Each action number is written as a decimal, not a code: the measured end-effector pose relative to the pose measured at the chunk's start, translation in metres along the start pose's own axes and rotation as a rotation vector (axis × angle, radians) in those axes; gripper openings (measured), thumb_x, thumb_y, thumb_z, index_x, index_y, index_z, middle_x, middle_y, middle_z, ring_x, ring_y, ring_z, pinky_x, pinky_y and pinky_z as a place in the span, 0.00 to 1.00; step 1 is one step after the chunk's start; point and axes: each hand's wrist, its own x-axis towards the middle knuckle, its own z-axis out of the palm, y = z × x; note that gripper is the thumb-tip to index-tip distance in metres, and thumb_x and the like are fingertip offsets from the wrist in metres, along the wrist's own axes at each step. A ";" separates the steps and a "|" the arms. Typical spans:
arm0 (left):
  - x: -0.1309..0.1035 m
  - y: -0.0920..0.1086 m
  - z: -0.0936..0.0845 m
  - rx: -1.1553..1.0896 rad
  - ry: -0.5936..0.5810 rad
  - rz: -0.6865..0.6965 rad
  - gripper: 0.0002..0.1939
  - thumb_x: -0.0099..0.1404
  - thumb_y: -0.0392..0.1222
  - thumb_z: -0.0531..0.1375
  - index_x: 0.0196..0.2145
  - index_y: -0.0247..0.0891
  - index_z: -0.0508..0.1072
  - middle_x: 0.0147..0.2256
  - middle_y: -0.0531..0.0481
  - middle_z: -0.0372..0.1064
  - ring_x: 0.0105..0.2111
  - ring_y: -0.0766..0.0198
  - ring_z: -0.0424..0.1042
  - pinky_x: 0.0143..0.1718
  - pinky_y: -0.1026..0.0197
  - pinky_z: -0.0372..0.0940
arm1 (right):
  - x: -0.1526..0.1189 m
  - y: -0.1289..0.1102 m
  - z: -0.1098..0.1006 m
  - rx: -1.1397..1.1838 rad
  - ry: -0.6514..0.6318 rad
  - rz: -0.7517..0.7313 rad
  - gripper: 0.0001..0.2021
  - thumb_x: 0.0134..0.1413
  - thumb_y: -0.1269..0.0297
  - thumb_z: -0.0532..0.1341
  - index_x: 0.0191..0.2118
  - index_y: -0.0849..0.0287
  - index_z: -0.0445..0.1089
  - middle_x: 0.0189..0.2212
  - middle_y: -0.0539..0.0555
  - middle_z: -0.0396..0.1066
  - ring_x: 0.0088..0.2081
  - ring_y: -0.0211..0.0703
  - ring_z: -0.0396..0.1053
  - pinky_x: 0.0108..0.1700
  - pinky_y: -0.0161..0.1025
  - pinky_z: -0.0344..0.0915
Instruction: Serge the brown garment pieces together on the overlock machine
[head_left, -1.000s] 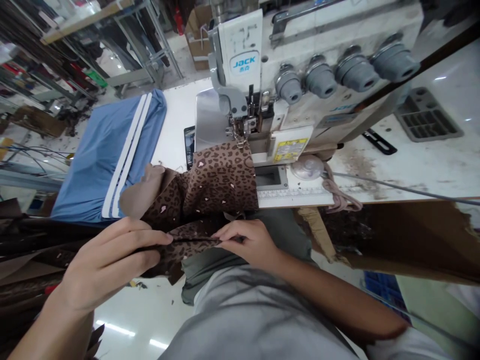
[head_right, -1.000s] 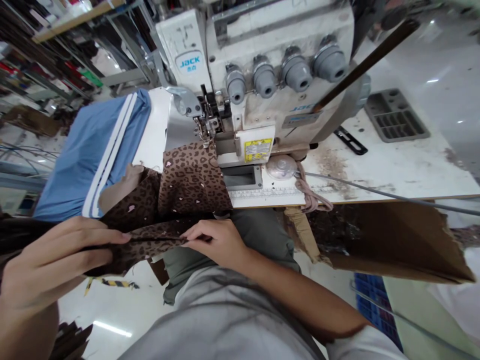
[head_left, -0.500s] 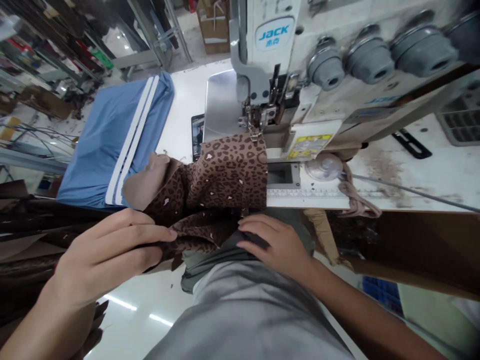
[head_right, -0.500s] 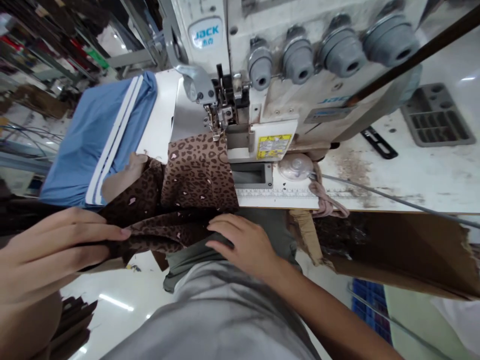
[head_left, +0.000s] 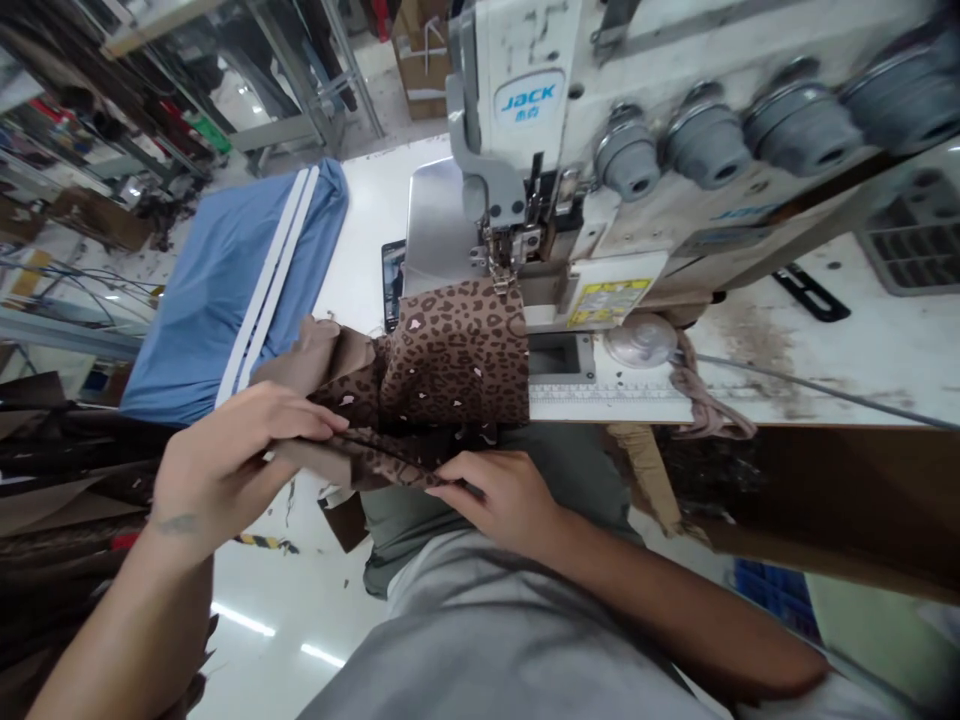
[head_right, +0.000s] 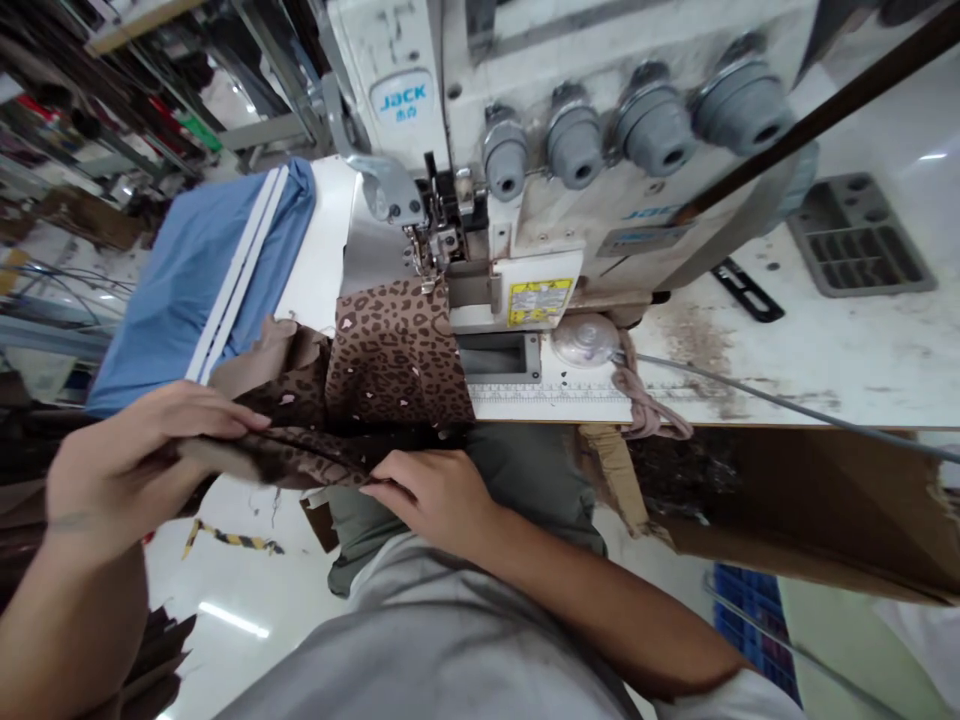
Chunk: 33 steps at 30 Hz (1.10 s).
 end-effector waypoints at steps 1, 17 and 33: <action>0.000 -0.005 0.005 -0.007 0.046 -0.040 0.09 0.68 0.34 0.66 0.43 0.47 0.81 0.38 0.53 0.82 0.37 0.60 0.80 0.41 0.58 0.75 | -0.001 0.000 -0.003 0.025 -0.003 0.005 0.11 0.73 0.55 0.63 0.40 0.54 0.77 0.33 0.49 0.83 0.31 0.39 0.79 0.37 0.33 0.69; 0.134 -0.005 0.094 0.007 0.149 -0.006 0.05 0.74 0.41 0.65 0.43 0.43 0.83 0.40 0.50 0.79 0.41 0.63 0.77 0.45 0.60 0.68 | 0.004 0.026 -0.054 0.011 0.019 0.263 0.13 0.66 0.61 0.68 0.29 0.56 0.73 0.24 0.48 0.73 0.27 0.39 0.71 0.32 0.34 0.60; 0.104 0.027 0.108 0.532 0.102 0.196 0.26 0.73 0.28 0.59 0.66 0.40 0.71 0.59 0.45 0.76 0.53 0.53 0.73 0.59 0.50 0.66 | -0.020 0.039 -0.043 0.202 0.057 0.184 0.08 0.72 0.62 0.60 0.38 0.54 0.64 0.21 0.42 0.64 0.22 0.34 0.61 0.27 0.32 0.52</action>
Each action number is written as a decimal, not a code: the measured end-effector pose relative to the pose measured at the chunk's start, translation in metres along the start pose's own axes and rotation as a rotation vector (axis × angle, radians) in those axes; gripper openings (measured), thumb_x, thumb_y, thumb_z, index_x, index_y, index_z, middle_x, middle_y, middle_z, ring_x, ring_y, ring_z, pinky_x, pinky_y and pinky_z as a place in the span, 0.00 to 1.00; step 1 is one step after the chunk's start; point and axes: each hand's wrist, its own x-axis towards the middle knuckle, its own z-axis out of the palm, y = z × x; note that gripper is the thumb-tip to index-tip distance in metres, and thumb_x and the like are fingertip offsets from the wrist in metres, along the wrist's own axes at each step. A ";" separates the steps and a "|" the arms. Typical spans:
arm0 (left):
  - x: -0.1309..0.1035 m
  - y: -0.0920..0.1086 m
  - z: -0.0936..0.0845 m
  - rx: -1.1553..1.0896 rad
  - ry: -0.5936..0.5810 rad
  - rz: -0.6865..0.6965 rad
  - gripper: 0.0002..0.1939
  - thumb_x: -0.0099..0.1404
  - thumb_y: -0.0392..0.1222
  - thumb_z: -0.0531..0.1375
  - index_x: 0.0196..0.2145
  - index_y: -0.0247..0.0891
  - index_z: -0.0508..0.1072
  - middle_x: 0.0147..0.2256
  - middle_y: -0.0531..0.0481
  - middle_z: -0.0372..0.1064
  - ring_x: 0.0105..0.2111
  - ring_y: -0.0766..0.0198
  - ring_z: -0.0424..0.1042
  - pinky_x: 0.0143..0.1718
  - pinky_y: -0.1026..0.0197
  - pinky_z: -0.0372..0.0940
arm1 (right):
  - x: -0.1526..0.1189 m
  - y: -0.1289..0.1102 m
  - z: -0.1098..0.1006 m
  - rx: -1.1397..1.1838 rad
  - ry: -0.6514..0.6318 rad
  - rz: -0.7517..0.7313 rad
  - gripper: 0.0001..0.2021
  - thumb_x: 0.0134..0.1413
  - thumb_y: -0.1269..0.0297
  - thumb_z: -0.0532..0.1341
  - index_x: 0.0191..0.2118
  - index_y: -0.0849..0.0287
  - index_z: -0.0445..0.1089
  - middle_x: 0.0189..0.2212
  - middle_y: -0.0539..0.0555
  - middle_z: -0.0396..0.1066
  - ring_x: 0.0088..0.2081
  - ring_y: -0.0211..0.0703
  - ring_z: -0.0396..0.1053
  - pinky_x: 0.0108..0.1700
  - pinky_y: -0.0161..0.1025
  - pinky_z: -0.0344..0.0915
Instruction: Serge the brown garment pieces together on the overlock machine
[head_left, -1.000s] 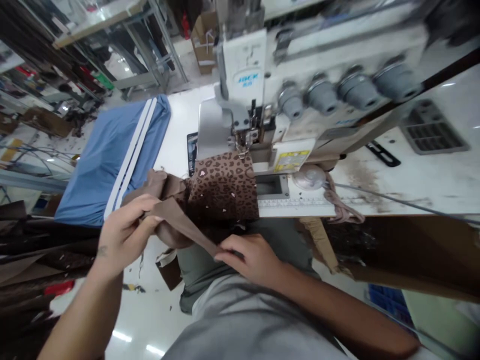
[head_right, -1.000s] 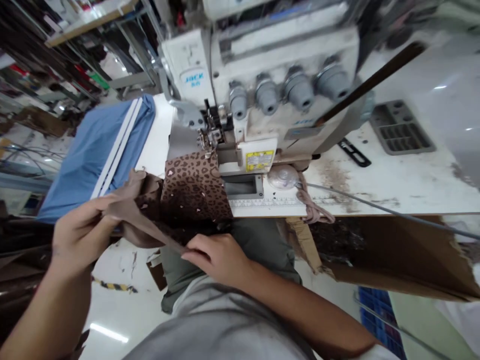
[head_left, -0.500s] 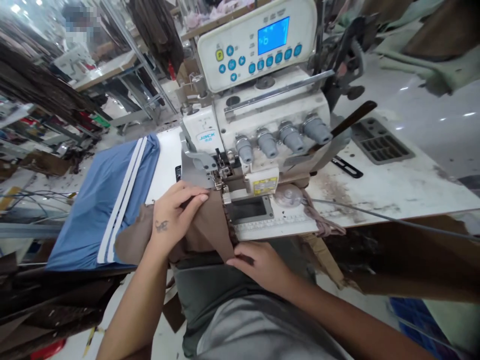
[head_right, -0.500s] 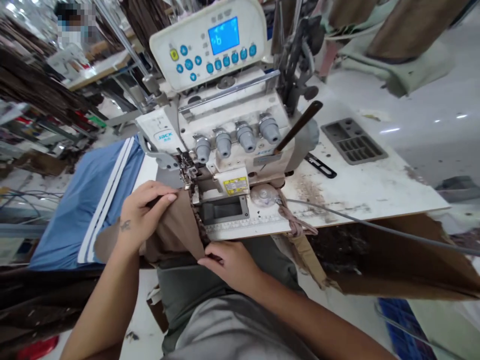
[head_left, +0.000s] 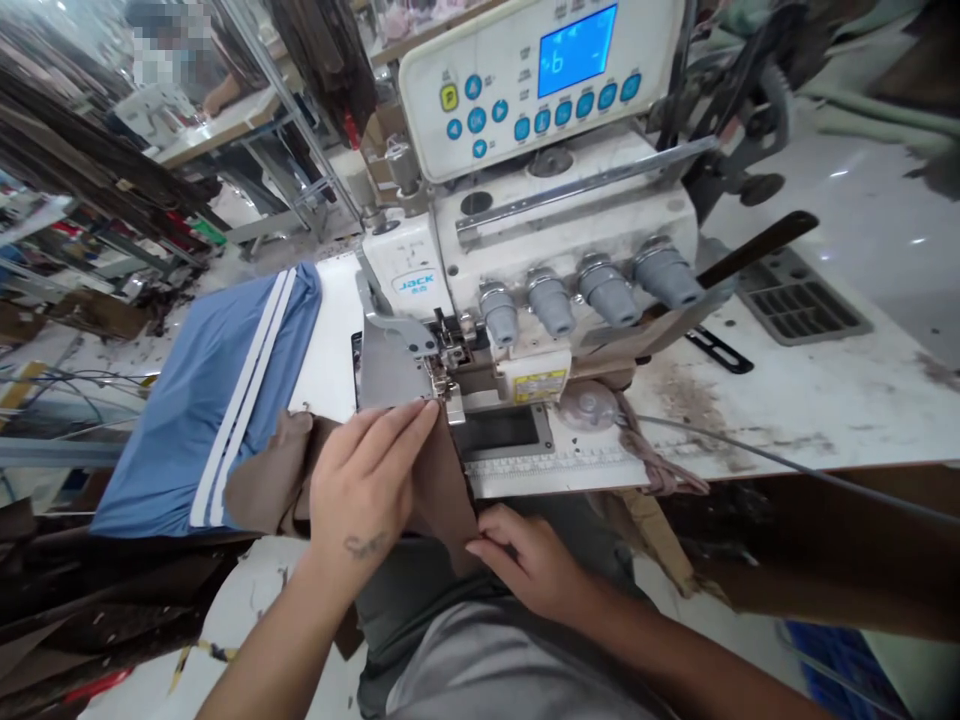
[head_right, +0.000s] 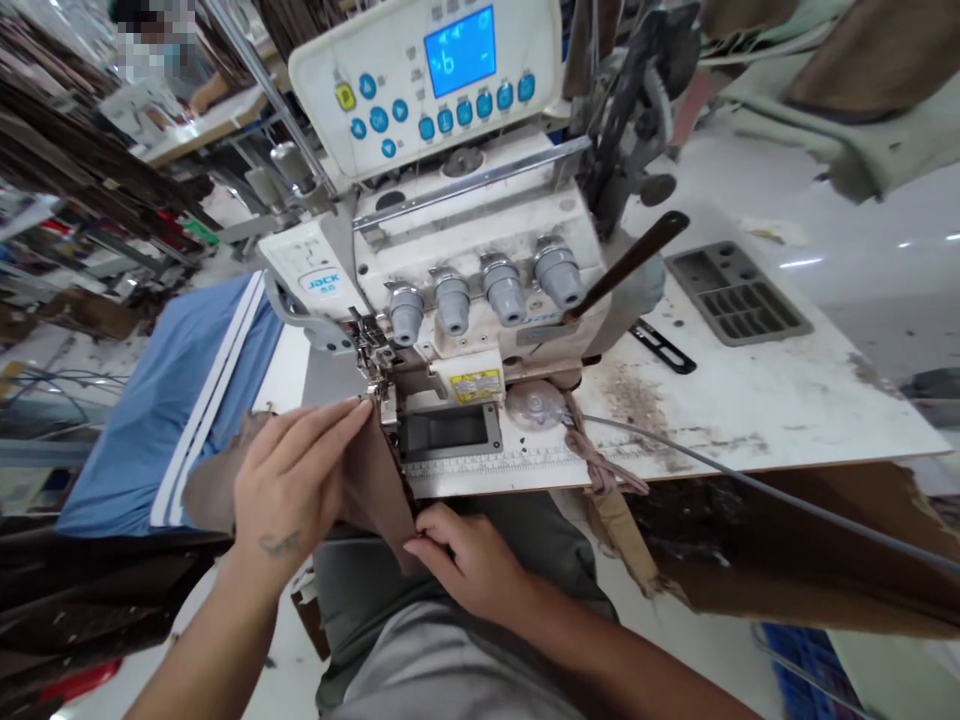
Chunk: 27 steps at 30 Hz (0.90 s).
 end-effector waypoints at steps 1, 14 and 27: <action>-0.002 0.007 0.000 -0.019 -0.014 -0.023 0.27 0.73 0.30 0.61 0.67 0.39 0.69 0.62 0.44 0.74 0.57 0.52 0.72 0.62 0.50 0.65 | -0.001 -0.001 -0.001 -0.008 0.015 -0.024 0.09 0.73 0.63 0.59 0.37 0.54 0.64 0.22 0.42 0.65 0.22 0.34 0.62 0.27 0.32 0.53; 0.018 -0.005 0.005 -0.165 -0.068 -0.221 0.15 0.76 0.37 0.57 0.59 0.39 0.67 0.62 0.43 0.73 0.66 0.56 0.68 0.65 0.55 0.63 | 0.022 -0.019 -0.004 0.064 0.138 -0.075 0.09 0.71 0.66 0.62 0.35 0.53 0.64 0.21 0.41 0.63 0.20 0.32 0.60 0.25 0.31 0.53; 0.055 -0.063 0.017 -0.103 0.167 -0.488 0.10 0.71 0.43 0.63 0.48 0.41 0.78 0.46 0.47 0.80 0.47 0.52 0.79 0.49 0.55 0.71 | 0.081 -0.031 -0.013 0.234 0.463 0.001 0.10 0.75 0.58 0.57 0.38 0.53 0.65 0.24 0.44 0.60 0.24 0.37 0.61 0.28 0.34 0.58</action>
